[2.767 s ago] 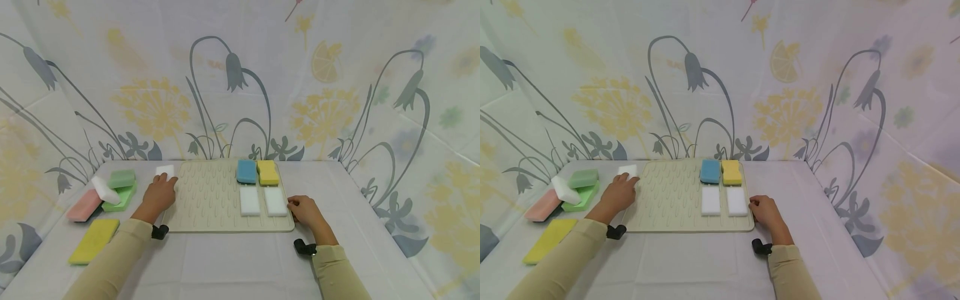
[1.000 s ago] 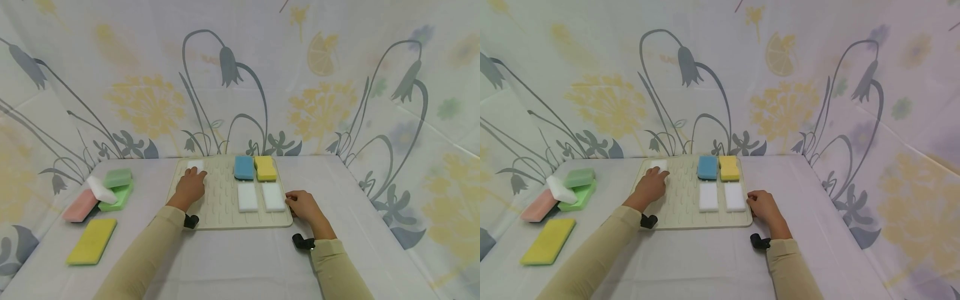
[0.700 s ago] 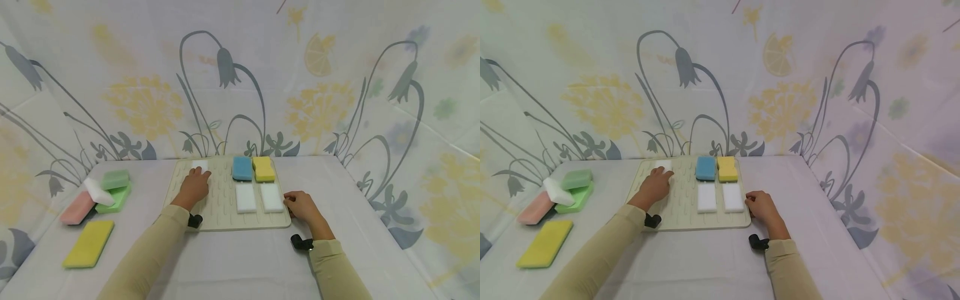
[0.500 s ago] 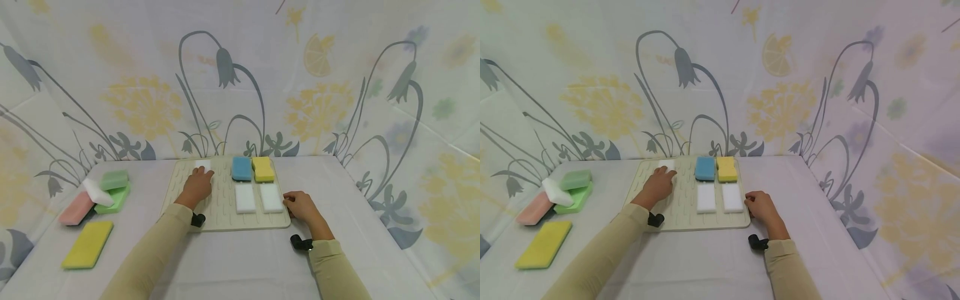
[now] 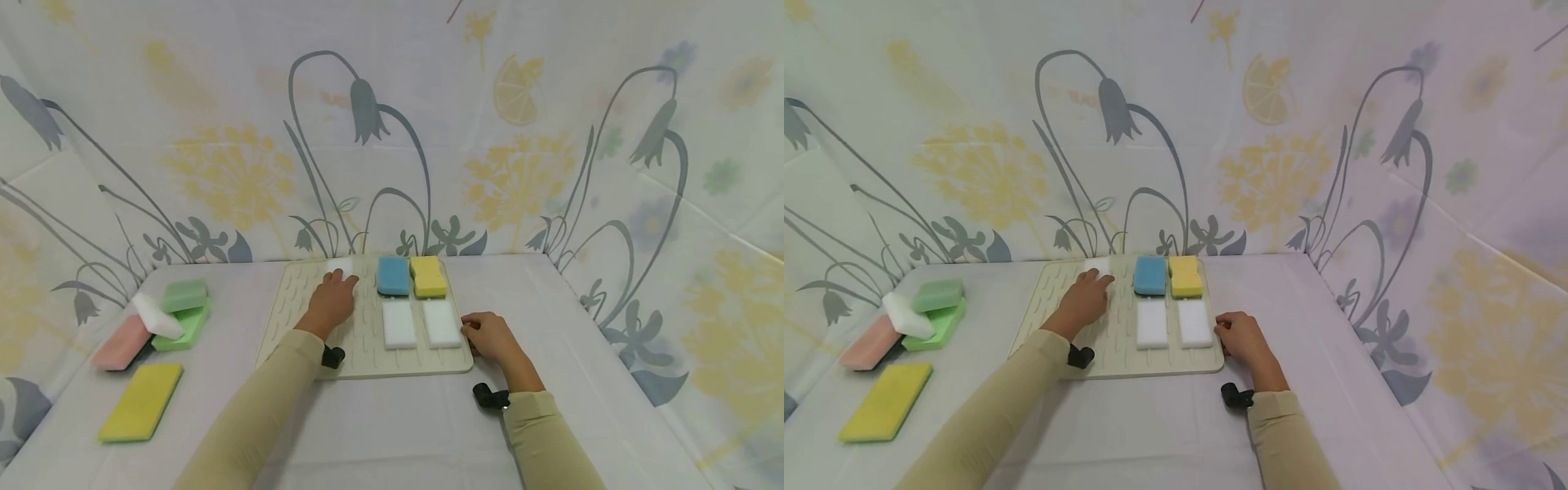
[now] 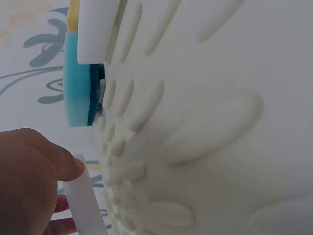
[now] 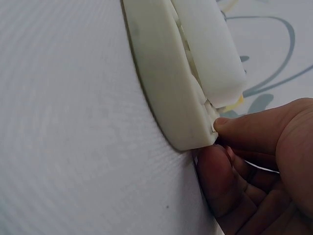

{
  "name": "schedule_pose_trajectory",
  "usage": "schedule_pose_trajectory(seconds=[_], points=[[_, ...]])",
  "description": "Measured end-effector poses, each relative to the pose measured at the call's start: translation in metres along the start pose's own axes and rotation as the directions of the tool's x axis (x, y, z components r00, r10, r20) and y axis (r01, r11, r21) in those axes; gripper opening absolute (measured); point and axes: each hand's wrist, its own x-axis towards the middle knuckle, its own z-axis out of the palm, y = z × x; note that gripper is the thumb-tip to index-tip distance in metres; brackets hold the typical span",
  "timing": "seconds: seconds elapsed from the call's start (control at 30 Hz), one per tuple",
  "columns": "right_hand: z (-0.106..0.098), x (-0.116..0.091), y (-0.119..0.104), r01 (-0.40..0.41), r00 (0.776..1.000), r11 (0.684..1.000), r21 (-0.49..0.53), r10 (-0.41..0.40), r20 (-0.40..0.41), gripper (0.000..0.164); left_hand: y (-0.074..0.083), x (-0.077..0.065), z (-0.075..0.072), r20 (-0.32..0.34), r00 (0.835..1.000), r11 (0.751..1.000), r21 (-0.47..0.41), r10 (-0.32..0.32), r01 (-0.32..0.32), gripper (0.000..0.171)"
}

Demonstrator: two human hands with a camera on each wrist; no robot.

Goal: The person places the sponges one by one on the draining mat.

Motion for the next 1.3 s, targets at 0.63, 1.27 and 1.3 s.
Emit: schedule_pose_trajectory(seconds=[0.63, 1.27, 1.3], points=[[-0.01, 0.002, -0.004, 0.007, 1.0, 1.0, -0.008, -0.007, -0.011, 0.035, 0.021, 0.019, 0.003, -0.008, 1.0, 0.999, -0.032, 0.026, -0.027, 0.038], [0.0, 0.002, 0.0, -0.024, 1.0, 1.0, 0.016, 0.024, 0.005, 0.035, 0.025, 0.016, 0.01, 0.027, 0.999, 0.999, -0.05, 0.021, -0.019, 0.037], [0.001, 0.001, 0.001, -0.028, 1.0, 0.999, 0.023, 0.028, 0.003, 0.035, 0.025, 0.015, 0.011, 0.026, 0.999, 0.998, -0.052, 0.022, -0.021, 0.037]])
